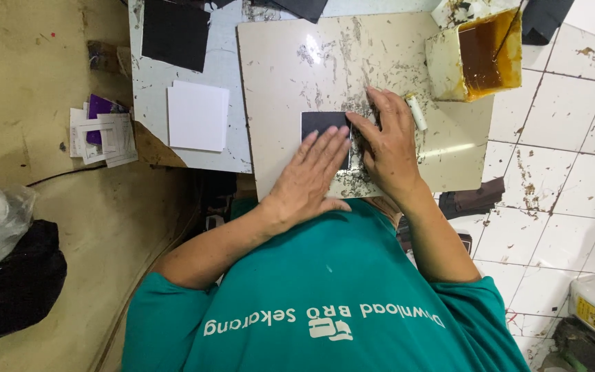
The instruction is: Applying adhesive to small leather pieces and bonding them to white card backings
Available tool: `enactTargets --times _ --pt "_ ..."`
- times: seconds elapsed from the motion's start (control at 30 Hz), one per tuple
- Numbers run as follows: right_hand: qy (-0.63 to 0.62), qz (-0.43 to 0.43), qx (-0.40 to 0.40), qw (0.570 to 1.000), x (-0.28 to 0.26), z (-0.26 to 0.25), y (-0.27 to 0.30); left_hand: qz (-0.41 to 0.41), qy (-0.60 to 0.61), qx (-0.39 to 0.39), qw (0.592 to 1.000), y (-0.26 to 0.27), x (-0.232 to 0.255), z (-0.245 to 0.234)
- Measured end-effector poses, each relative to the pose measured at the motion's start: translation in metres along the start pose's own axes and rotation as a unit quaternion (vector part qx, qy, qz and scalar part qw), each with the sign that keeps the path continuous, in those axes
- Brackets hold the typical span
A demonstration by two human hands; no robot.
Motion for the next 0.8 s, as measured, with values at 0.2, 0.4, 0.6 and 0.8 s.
enactTargets --times 0.2,0.4,0.6,0.8 --pt "-0.002 0.003 -0.005 1.0 -0.002 0.0 -0.002 0.186 0.158 0.03 0.969 0.018 0.052 0.009" --pt "-0.017 -0.071 0.099 0.992 -0.013 -0.014 -0.01 0.089 0.27 0.313 0.906 0.014 0.029 0.022" --pt "-0.007 -0.084 0.103 0.991 -0.015 -0.007 -0.007 -0.04 0.136 0.287 0.947 -0.007 -0.006 -0.005" --pt "-0.002 -0.027 0.075 0.997 -0.015 -0.002 -0.005 -0.129 0.08 0.1 0.983 -0.007 -0.03 0.003"
Point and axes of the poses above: each hand's wrist, its own y-axis away from the middle knuckle, its own z-axis out of the palm, x = y × z, the point moved 7 cm from there along -y, towards the middle knuckle, and after that the axes turned 4 degrees about -z, right-handed, at the moved point
